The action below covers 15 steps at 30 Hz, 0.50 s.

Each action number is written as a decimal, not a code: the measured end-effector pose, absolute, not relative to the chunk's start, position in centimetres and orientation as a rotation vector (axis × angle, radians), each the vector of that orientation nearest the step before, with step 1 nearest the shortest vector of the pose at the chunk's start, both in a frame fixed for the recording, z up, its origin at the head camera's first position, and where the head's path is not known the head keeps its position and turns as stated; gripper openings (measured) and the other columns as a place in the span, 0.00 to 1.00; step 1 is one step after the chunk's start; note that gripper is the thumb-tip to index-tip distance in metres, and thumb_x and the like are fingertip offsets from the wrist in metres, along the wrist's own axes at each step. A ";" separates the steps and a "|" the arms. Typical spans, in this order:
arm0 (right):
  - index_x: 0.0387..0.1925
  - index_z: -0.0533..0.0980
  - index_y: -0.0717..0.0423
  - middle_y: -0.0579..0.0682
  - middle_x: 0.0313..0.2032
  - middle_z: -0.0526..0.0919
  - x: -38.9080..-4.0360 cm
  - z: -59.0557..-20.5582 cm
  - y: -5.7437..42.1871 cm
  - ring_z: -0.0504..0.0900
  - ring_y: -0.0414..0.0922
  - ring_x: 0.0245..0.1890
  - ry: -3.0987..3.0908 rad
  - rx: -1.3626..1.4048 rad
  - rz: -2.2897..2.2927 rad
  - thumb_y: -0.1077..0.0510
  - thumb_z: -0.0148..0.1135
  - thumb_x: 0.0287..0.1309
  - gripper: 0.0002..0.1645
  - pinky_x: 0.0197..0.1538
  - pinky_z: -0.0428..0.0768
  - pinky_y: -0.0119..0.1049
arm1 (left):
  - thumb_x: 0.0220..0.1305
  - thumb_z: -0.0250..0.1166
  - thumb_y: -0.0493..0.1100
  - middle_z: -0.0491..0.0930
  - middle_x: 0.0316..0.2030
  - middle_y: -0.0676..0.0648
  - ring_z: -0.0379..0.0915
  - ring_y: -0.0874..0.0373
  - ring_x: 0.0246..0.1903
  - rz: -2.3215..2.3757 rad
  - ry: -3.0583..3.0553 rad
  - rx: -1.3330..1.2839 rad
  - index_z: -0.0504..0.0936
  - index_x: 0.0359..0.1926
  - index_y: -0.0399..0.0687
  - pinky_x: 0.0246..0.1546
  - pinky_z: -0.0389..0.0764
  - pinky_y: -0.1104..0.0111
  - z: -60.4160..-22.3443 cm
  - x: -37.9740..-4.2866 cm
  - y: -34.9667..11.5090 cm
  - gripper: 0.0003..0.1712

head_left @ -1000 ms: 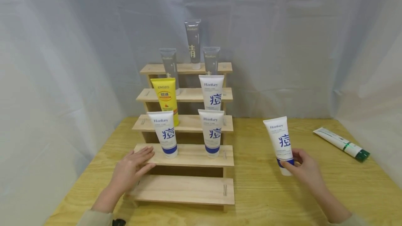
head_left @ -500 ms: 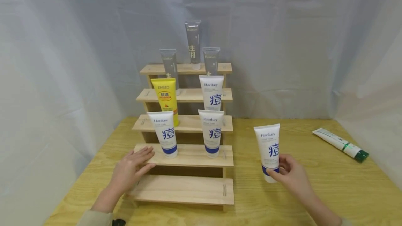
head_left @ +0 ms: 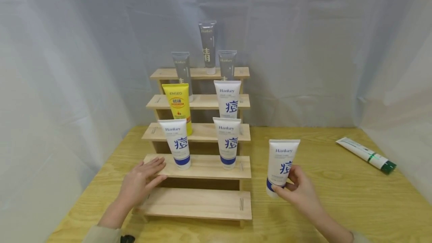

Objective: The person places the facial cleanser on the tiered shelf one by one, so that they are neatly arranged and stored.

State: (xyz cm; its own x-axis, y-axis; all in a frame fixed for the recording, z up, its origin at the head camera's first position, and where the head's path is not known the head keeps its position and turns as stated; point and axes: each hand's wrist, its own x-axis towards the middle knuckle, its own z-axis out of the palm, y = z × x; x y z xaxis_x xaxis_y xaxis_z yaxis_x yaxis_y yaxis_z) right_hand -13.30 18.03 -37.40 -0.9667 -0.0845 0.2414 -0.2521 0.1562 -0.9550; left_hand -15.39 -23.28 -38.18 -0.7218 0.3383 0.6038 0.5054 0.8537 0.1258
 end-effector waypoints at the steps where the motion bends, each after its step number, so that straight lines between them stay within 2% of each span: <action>1: 0.49 0.62 0.69 0.63 0.46 0.73 -13.3 -37.4 17.8 0.75 0.41 0.43 -2.274 0.359 1.922 0.72 0.66 0.40 0.32 0.41 0.78 0.33 | 0.48 0.66 0.48 0.76 0.47 0.43 0.72 0.48 0.47 -0.378 -2.440 -0.614 0.80 0.42 0.39 0.51 0.64 0.44 -38.2 -15.4 -23.3 0.22; 15: 0.44 0.68 0.69 0.61 0.41 0.76 -13.1 -37.3 15.1 0.78 0.43 0.40 -2.152 0.587 1.923 0.71 0.70 0.34 0.31 0.39 0.79 0.36 | 0.47 0.67 0.48 0.76 0.47 0.43 0.72 0.48 0.47 -0.377 -2.418 -0.628 0.81 0.42 0.39 0.50 0.65 0.44 -38.3 -15.5 -23.4 0.22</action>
State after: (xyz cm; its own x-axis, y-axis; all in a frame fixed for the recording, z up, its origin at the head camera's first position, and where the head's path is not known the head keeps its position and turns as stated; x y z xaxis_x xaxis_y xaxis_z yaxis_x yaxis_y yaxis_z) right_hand -13.06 15.08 -37.32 -0.9022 -0.1608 0.4003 -0.4158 0.0769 -0.9062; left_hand -15.50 -23.40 -38.28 -0.7046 0.3465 0.6193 0.5184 0.8473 0.1157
